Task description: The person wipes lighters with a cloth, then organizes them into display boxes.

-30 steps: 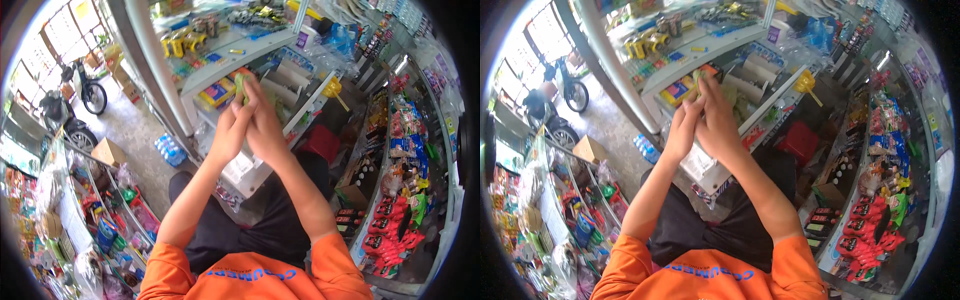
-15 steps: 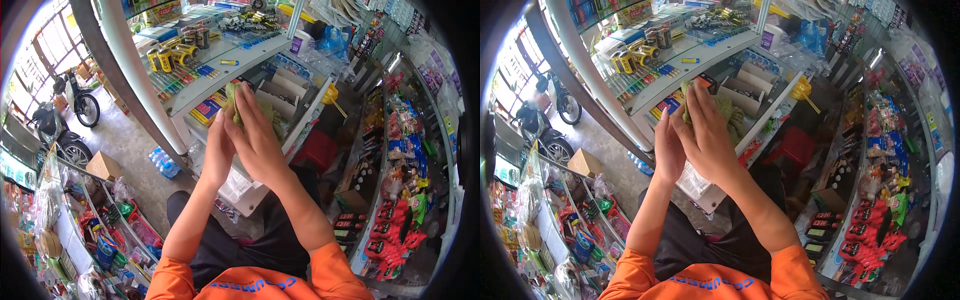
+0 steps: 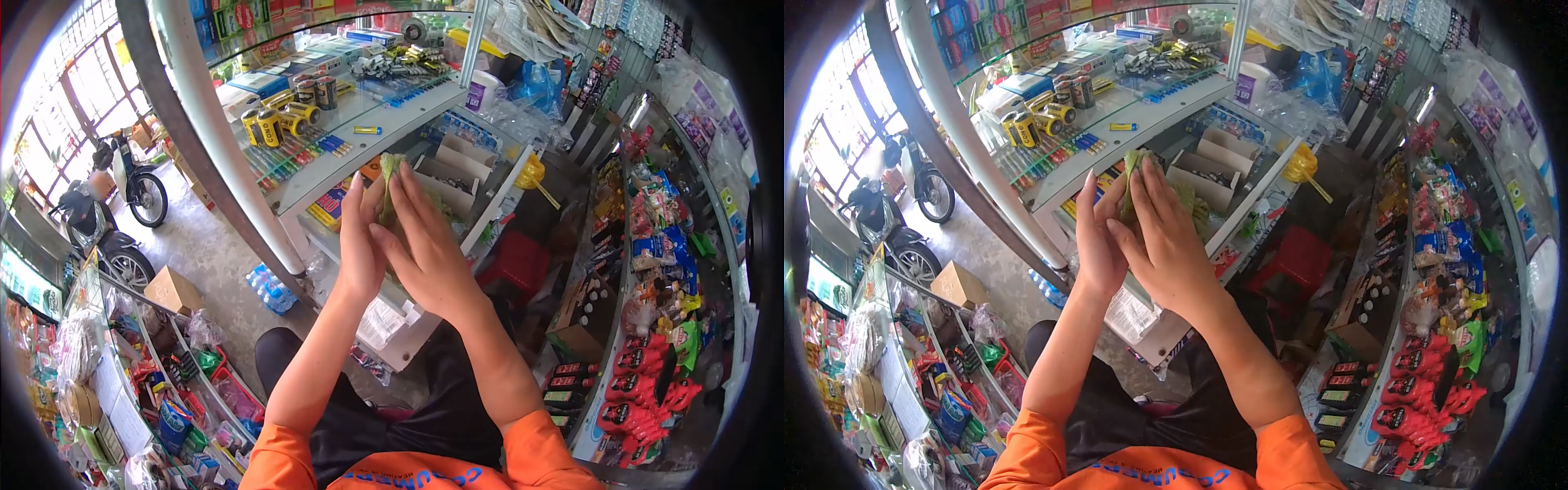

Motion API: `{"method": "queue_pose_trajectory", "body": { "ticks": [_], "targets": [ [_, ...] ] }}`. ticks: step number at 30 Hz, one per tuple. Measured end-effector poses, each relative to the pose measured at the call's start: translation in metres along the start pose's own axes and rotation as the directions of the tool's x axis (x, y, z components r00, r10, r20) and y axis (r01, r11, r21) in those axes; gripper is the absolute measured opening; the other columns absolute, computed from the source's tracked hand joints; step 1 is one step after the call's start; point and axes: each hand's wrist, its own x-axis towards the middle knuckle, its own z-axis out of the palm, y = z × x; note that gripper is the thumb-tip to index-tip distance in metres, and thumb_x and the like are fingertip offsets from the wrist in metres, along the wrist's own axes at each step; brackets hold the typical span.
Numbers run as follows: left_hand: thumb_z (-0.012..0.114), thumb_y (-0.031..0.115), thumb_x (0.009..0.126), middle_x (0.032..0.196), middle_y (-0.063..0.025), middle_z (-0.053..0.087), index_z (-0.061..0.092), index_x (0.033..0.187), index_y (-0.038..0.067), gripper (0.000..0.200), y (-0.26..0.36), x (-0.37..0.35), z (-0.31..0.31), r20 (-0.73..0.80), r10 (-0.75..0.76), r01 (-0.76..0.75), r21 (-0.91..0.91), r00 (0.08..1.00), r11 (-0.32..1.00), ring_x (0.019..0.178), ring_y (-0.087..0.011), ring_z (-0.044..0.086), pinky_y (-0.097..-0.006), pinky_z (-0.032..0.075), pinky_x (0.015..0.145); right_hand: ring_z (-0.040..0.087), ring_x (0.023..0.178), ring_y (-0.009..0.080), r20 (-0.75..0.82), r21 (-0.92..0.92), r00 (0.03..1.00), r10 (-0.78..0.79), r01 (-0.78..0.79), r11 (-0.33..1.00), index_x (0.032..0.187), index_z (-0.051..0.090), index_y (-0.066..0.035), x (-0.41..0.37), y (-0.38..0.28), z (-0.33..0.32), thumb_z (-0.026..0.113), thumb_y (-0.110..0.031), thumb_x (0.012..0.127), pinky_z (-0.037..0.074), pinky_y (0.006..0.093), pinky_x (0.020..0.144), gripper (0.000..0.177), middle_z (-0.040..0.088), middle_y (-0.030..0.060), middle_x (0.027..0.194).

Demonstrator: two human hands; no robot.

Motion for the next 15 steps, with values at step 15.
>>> {"method": "queue_pose_trajectory", "body": {
  "ticks": [15],
  "targets": [
    [0.036,0.058,0.111,0.154,-0.0154,0.057,0.042,0.159,-0.004,0.079,-0.011,0.035,0.006,-0.008,0.033,-0.033,-0.046,0.999,0.998,0.139,-0.0265,0.056,-0.0390,0.036,0.123,0.034,0.153,0.0516,-0.045,0.056,0.998,0.047,-0.045,0.997,0.152,0.041,0.017,0.040,0.027,-0.010,0.054,-0.038,0.109,0.030,0.0539,0.126,0.071,0.031,0.0374,0.165]
  ]
}}
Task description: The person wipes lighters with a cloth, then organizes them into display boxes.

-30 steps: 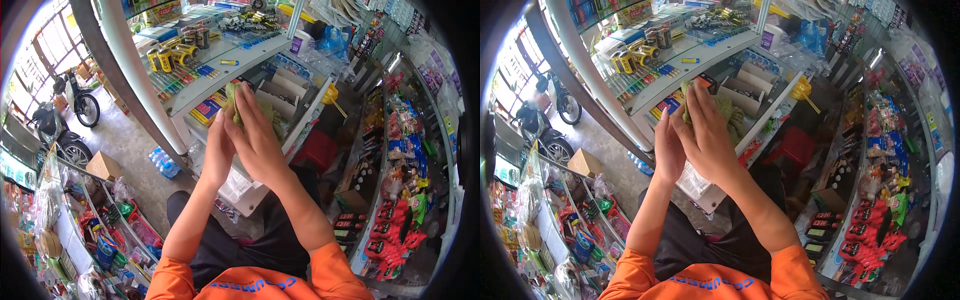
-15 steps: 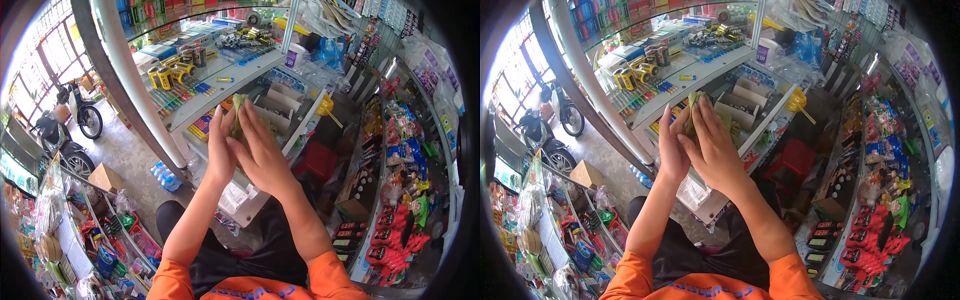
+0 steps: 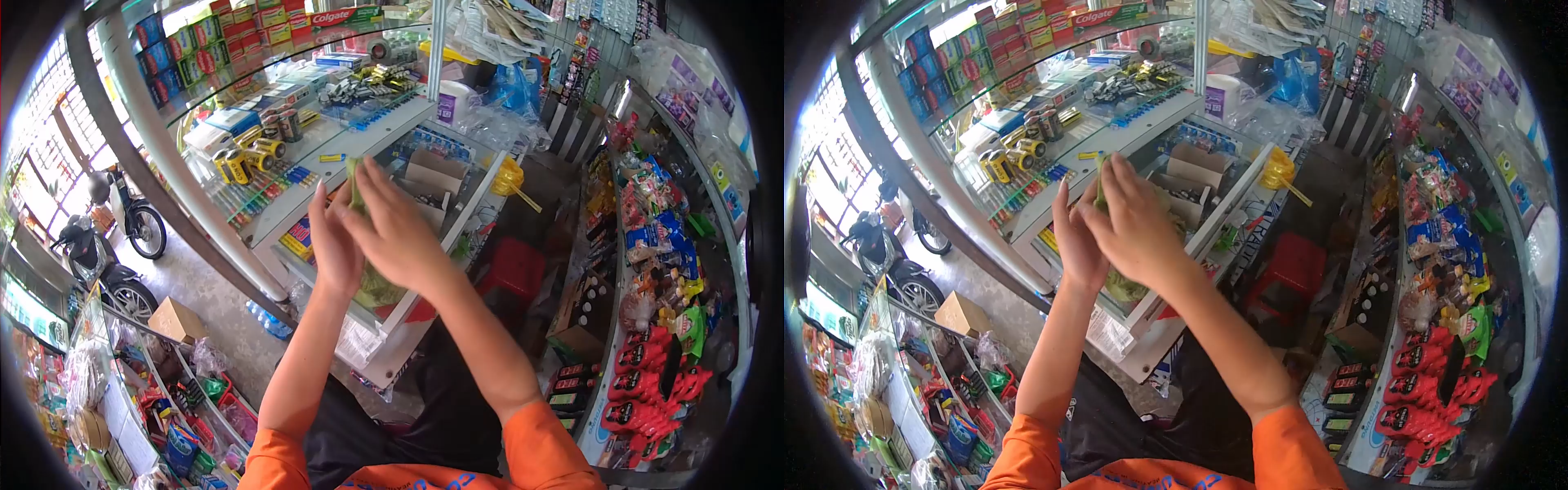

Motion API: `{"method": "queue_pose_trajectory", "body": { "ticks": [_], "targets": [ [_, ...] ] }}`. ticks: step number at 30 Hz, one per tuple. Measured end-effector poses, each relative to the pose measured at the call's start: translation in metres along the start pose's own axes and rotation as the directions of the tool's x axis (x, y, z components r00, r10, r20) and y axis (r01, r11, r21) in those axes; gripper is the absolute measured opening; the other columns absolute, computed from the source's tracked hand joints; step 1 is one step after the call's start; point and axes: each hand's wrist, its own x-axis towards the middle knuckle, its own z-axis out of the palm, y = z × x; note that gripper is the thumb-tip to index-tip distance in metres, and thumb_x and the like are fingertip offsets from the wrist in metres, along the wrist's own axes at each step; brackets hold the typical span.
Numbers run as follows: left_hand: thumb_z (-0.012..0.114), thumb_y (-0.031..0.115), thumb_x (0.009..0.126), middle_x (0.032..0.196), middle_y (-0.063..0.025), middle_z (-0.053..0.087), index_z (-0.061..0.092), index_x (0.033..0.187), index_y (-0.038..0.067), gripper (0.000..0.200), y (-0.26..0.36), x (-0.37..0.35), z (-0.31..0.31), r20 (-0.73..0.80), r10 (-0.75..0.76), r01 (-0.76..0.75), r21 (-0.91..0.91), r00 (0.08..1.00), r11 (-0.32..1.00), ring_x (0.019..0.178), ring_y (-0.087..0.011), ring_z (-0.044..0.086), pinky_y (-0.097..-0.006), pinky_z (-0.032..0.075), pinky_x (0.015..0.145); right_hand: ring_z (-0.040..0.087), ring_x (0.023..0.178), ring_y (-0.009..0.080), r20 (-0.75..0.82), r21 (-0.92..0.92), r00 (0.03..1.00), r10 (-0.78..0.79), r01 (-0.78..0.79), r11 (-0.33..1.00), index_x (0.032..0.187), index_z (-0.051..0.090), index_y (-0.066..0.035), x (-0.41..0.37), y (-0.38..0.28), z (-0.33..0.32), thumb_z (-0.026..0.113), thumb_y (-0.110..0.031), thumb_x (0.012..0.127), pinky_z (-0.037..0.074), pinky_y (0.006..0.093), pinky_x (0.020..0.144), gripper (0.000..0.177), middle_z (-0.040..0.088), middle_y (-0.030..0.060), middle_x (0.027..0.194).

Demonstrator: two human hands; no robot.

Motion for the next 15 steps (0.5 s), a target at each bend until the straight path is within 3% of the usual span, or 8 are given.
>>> {"method": "queue_pose_trajectory", "body": {
  "ticks": [1,2,6,8,11,15],
  "targets": [
    [0.037,0.059,0.110,0.154,-0.0152,0.058,0.043,0.159,-0.004,0.080,-0.001,0.002,0.001,-0.037,0.013,-0.014,-0.037,0.999,0.999,0.140,-0.0262,0.056,-0.0388,0.036,0.123,0.033,0.153,0.0522,-0.029,-0.031,0.999,-0.034,0.033,0.999,0.151,0.041,0.017,-0.003,0.001,0.004,0.054,-0.037,0.109,0.029,0.0542,0.126,0.070,0.031,0.0381,0.165],
    [0.036,0.060,0.110,0.154,-0.0148,0.058,0.046,0.157,-0.005,0.081,-0.001,-0.002,0.005,-0.106,0.038,-0.032,0.051,0.994,0.998,0.141,-0.0255,0.054,-0.0383,0.036,0.124,0.031,0.154,0.0528,-0.033,-0.066,0.997,-0.073,0.071,0.995,0.154,0.039,0.016,-0.013,0.000,0.007,0.054,-0.037,0.109,0.028,0.0549,0.127,0.072,0.029,0.0377,0.166],
    [0.034,0.061,0.110,0.158,-0.0148,0.054,0.047,0.157,-0.006,0.083,-0.001,-0.008,0.009,-0.165,-0.041,0.040,-0.010,0.985,0.999,0.142,-0.0246,0.052,-0.0376,0.035,0.124,0.029,0.156,0.0508,0.013,0.021,1.000,0.002,-0.002,1.000,0.159,0.031,0.014,-0.027,-0.002,0.004,0.052,-0.036,0.110,0.025,0.0557,0.128,0.072,0.025,0.0361,0.168],
    [0.033,0.061,0.110,0.160,-0.0157,0.051,0.046,0.157,-0.007,0.084,0.000,-0.004,0.011,-0.048,-0.012,0.017,0.098,0.999,0.995,0.144,-0.0259,0.051,-0.0378,0.033,0.125,0.029,0.156,0.0506,-0.034,0.011,0.999,0.019,-0.019,1.000,0.159,0.031,0.014,-0.016,0.003,0.000,0.051,-0.035,0.111,0.025,0.0554,0.128,0.072,0.025,0.0358,0.169],
    [0.032,0.061,0.110,0.160,-0.0170,0.051,0.044,0.158,-0.008,0.085,0.000,-0.005,0.011,-0.075,-0.022,0.027,0.075,0.997,0.997,0.144,-0.0272,0.050,-0.0384,0.031,0.126,0.029,0.156,0.0501,-0.094,-0.013,0.995,0.024,-0.025,1.000,0.159,0.030,0.013,-0.013,0.011,0.000,0.050,-0.036,0.111,0.027,0.0551,0.127,0.071,0.024,0.0347,0.169],
    [0.031,0.061,0.110,0.161,-0.0187,0.050,0.041,0.159,-0.010,0.087,-0.002,-0.004,0.007,-0.053,0.006,-0.004,0.036,0.999,0.999,0.147,-0.0291,0.047,-0.0400,0.029,0.128,0.028,0.157,0.0493,-0.028,0.002,1.000,0.003,-0.003,1.000,0.160,0.029,0.012,-0.020,0.008,0.004,0.052,-0.035,0.111,0.028,0.0547,0.127,0.072,0.024,0.0341,0.170]
  ]
}}
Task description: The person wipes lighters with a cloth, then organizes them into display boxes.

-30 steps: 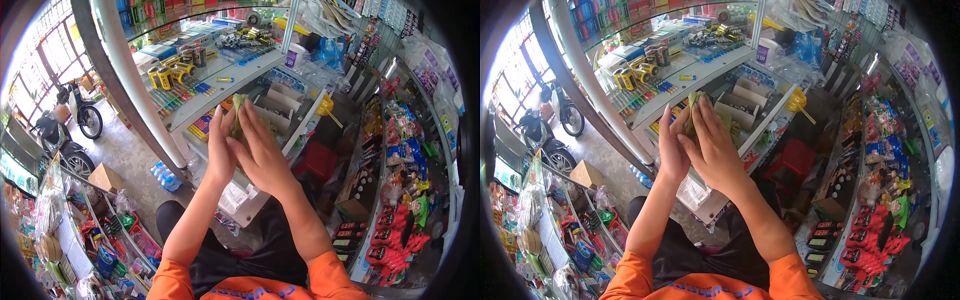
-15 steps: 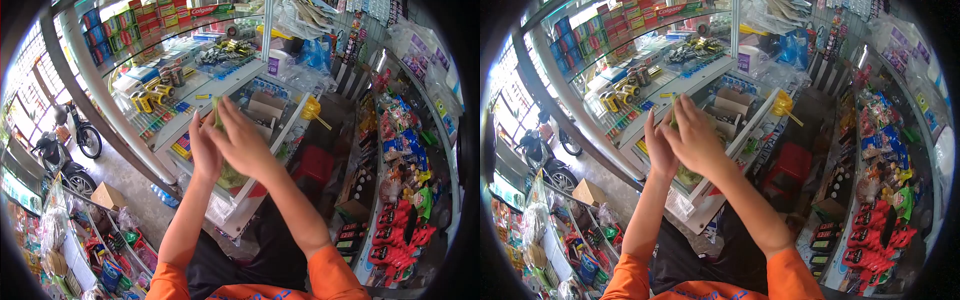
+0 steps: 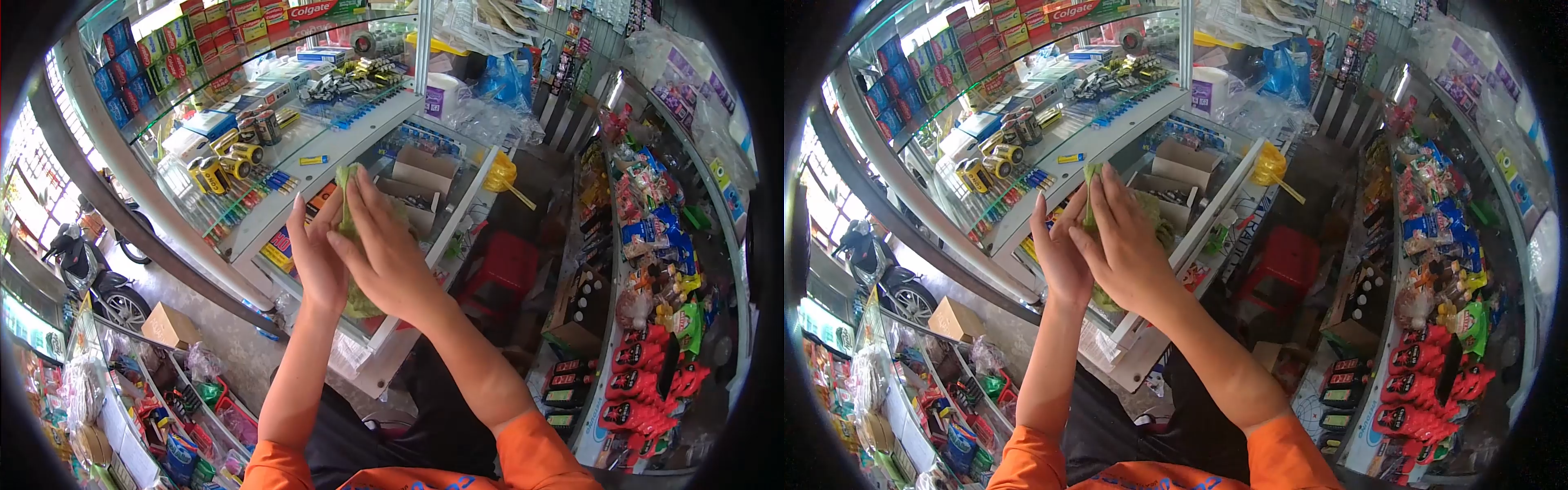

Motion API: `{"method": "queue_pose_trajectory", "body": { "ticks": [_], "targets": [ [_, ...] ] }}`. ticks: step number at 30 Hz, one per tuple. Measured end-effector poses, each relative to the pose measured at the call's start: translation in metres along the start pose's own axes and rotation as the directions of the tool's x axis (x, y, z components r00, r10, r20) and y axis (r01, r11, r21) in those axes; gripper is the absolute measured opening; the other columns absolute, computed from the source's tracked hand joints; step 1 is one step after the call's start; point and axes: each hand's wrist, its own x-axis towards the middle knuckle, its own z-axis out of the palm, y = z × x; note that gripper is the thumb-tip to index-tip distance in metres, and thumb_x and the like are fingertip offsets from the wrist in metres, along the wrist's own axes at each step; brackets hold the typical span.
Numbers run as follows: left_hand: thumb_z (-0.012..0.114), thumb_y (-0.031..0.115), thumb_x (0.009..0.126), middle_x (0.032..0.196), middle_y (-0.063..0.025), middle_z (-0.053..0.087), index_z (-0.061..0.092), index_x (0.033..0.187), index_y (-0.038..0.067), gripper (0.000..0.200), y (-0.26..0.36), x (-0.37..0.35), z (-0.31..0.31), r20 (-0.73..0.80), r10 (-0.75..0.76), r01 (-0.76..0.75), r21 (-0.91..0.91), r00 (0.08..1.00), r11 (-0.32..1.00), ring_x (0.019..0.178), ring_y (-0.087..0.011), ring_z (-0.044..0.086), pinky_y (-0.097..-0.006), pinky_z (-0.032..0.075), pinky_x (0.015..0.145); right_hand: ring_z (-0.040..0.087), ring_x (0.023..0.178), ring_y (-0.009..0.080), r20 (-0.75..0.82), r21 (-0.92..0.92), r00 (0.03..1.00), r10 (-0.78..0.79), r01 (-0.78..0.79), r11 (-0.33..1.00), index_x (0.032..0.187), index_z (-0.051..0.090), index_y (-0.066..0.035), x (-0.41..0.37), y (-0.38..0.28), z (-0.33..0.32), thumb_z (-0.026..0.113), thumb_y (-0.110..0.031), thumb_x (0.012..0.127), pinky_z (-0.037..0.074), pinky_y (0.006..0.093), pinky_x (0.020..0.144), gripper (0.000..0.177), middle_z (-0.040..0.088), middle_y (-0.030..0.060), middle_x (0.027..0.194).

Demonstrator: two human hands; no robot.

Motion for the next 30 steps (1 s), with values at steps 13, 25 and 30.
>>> {"method": "queue_pose_trajectory", "body": {
  "ticks": [13,25,30],
  "targets": [
    [0.033,0.061,0.109,0.159,-0.0187,0.053,0.045,0.157,-0.008,0.085,0.003,-0.001,0.000,-0.030,0.015,-0.015,-0.007,0.999,1.000,0.144,-0.0286,0.051,-0.0383,0.031,0.126,0.032,0.154,0.0505,0.066,-0.082,0.994,-0.087,0.093,0.992,0.160,0.031,0.012,-0.004,-0.005,-0.002,0.058,-0.030,0.108,0.030,0.0547,0.126,0.072,0.027,0.0334,0.169],
    [0.033,0.066,0.107,0.161,-0.0180,0.050,0.043,0.160,-0.006,0.090,0.005,-0.005,0.002,-0.053,0.017,-0.015,0.052,0.998,0.999,0.146,-0.0285,0.049,-0.0386,0.030,0.127,0.030,0.157,0.0479,0.129,-0.089,0.988,-0.089,0.101,0.991,0.160,0.032,0.011,-0.010,-0.008,-0.003,0.063,-0.022,0.104,0.029,0.0530,0.127,0.072,0.024,0.0321,0.171],
    [0.034,0.066,0.107,0.160,-0.0184,0.051,0.040,0.161,-0.006,0.090,-0.018,0.011,-0.021,-0.061,-0.022,0.023,0.015,0.998,1.000,0.143,-0.0280,0.052,-0.0375,0.033,0.124,0.031,0.156,0.0487,0.104,-0.068,0.991,-0.078,0.085,0.994,0.158,0.035,0.012,-0.012,-0.002,-0.001,0.060,-0.021,0.107,0.031,0.0520,0.126,0.066,0.024,0.0316,0.171]
  ]
}}
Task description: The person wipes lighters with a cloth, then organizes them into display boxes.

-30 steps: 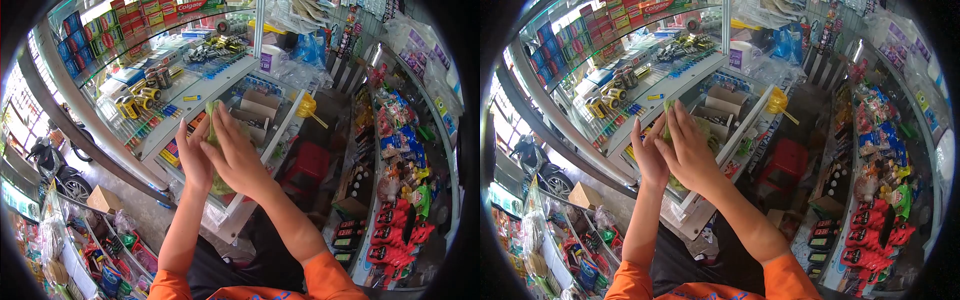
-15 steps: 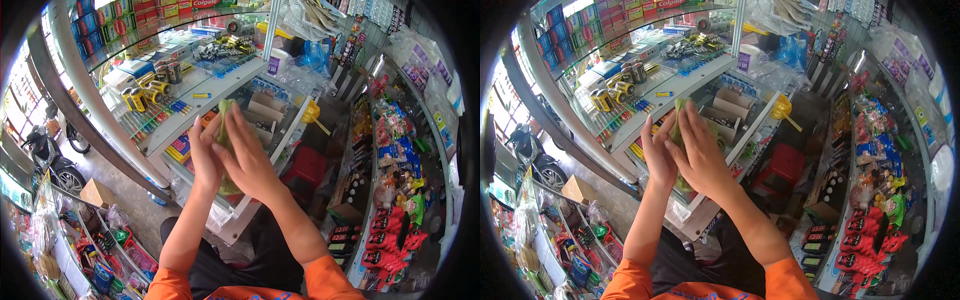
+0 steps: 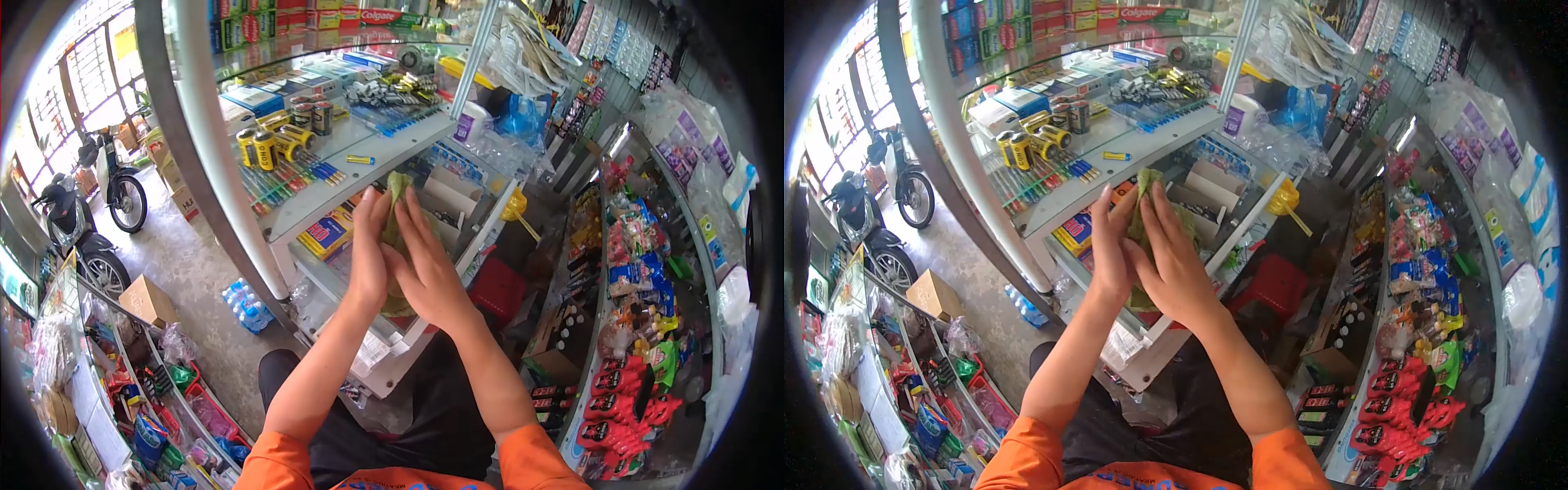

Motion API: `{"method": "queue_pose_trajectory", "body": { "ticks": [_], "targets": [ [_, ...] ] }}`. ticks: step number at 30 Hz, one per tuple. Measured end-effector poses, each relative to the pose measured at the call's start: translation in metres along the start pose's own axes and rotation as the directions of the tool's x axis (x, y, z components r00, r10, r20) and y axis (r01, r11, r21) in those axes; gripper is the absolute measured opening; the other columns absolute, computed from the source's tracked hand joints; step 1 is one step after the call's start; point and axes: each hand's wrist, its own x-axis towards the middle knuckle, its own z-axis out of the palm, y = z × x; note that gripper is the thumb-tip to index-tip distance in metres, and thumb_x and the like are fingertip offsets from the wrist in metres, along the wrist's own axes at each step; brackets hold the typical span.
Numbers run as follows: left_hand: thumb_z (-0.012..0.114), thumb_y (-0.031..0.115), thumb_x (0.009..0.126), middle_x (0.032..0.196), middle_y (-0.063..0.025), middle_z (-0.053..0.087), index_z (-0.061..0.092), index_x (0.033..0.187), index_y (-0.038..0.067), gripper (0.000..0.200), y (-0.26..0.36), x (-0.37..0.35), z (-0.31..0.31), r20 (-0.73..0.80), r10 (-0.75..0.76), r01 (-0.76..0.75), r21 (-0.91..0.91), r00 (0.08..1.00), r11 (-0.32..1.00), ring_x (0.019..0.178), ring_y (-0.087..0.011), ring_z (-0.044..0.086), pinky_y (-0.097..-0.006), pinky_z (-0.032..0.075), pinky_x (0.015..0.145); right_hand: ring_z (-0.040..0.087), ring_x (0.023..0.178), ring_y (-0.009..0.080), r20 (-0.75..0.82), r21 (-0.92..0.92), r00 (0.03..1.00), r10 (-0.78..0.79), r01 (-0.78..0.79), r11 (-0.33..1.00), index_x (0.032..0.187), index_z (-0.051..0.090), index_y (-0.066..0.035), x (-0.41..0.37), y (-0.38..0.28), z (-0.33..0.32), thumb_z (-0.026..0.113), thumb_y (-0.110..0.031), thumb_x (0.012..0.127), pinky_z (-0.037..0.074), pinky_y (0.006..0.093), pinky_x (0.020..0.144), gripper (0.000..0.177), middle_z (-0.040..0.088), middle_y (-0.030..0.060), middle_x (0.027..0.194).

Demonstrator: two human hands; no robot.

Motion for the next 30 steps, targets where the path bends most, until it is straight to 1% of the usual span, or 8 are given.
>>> {"method": "queue_pose_trajectory", "body": {
  "ticks": [5,8,12,13,17,21,28,30],
  "targets": [
    [0.035,0.066,0.107,0.166,-0.0199,0.043,0.040,0.161,-0.007,0.090,0.000,0.000,0.002,-0.003,0.041,-0.040,0.071,0.999,0.997,0.151,-0.0276,0.043,-0.0369,0.025,0.128,0.027,0.159,0.0467,-0.008,-0.048,1.000,0.027,-0.027,0.999,0.164,0.030,0.005,0.000,0.002,0.004,0.060,-0.013,0.104,0.029,0.0505,0.128,0.069,0.022,0.0295,0.173],
    [0.040,0.066,0.106,0.166,-0.0210,0.043,0.038,0.161,-0.009,0.093,0.010,-0.005,0.008,0.063,0.026,-0.032,0.085,0.998,0.996,0.151,-0.0283,0.043,-0.0365,0.024,0.128,0.028,0.158,0.0465,-0.030,-0.002,0.994,0.101,-0.101,0.995,0.165,0.030,0.003,0.003,0.000,0.008,0.060,-0.011,0.103,0.030,0.0492,0.128,0.070,0.022,0.0291,0.173],
    [0.041,0.066,0.106,0.164,-0.0219,0.045,0.040,0.160,-0.010,0.093,0.009,-0.004,0.005,0.016,0.018,-0.019,0.089,1.000,0.996,0.149,-0.0288,0.045,-0.0368,0.027,0.127,0.029,0.159,0.0444,0.018,-0.092,0.987,0.159,-0.157,0.983,0.166,0.029,0.002,0.001,-0.009,0.005,0.061,-0.010,0.102,0.032,0.0472,0.127,0.072,0.020,0.0252,0.175],
    [0.043,0.064,0.106,0.164,-0.0226,0.046,0.041,0.159,-0.011,0.091,0.007,-0.003,0.005,0.001,-0.001,0.001,0.045,1.000,0.999,0.149,-0.0292,0.047,-0.0371,0.028,0.126,0.025,0.162,0.0353,0.013,-0.058,0.983,0.184,-0.183,0.981,0.168,0.029,-0.004,0.000,-0.009,0.006,0.059,-0.010,0.104,0.027,0.0417,0.129,0.071,0.020,0.0201,0.177],
    [0.046,0.063,0.106,0.166,-0.0237,0.042,0.040,0.158,-0.013,0.092,-0.005,0.009,-0.003,0.021,0.014,-0.016,0.055,1.000,0.998,0.154,-0.0303,0.041,-0.0382,0.026,0.127,0.029,0.160,0.0402,0.029,-0.113,0.981,0.190,-0.186,0.976,0.167,0.029,-0.001,0.002,-0.008,0.007,0.060,-0.009,0.102,0.032,0.0444,0.127,0.073,0.020,0.0209,0.177],
    [0.045,0.064,0.106,0.168,-0.0252,0.039,0.039,0.159,-0.012,0.093,-0.003,0.008,-0.001,-0.007,0.010,-0.009,0.090,1.000,0.996,0.159,-0.0326,0.033,-0.0402,0.024,0.129,0.030,0.160,0.0387,0.038,-0.128,0.975,0.221,-0.214,0.968,0.167,0.030,-0.002,0.001,-0.009,0.007,0.060,-0.010,0.102,0.033,0.0439,0.127,0.073,0.019,0.0175,0.178],
    [0.046,0.065,0.105,0.168,-0.0256,0.039,0.040,0.158,-0.013,0.094,-0.002,0.008,-0.001,-0.034,0.015,-0.011,0.104,0.999,0.995,0.158,-0.0322,0.035,-0.0391,0.025,0.128,0.031,0.160,0.0370,0.052,-0.097,0.972,0.228,-0.222,0.970,0.167,0.031,-0.003,0.001,-0.009,0.005,0.056,-0.016,0.106,0.032,0.0434,0.127,0.067,0.024,0.0175,0.177],
    [0.045,0.066,0.105,0.121,-0.0228,0.070,0.068,0.125,-0.010,0.081,-0.011,0.011,0.004,-0.127,0.110,-0.096,0.107,0.986,0.990,0.112,-0.0263,0.063,-0.0366,0.044,0.104,0.031,0.160,0.0369,-0.034,-0.061,0.969,0.244,-0.246,0.967,0.166,0.034,-0.003,0.001,-0.007,0.009,0.055,-0.018,0.108,0.031,0.0437,0.127,0.064,0.026,0.0184,0.175]
  ]
}}
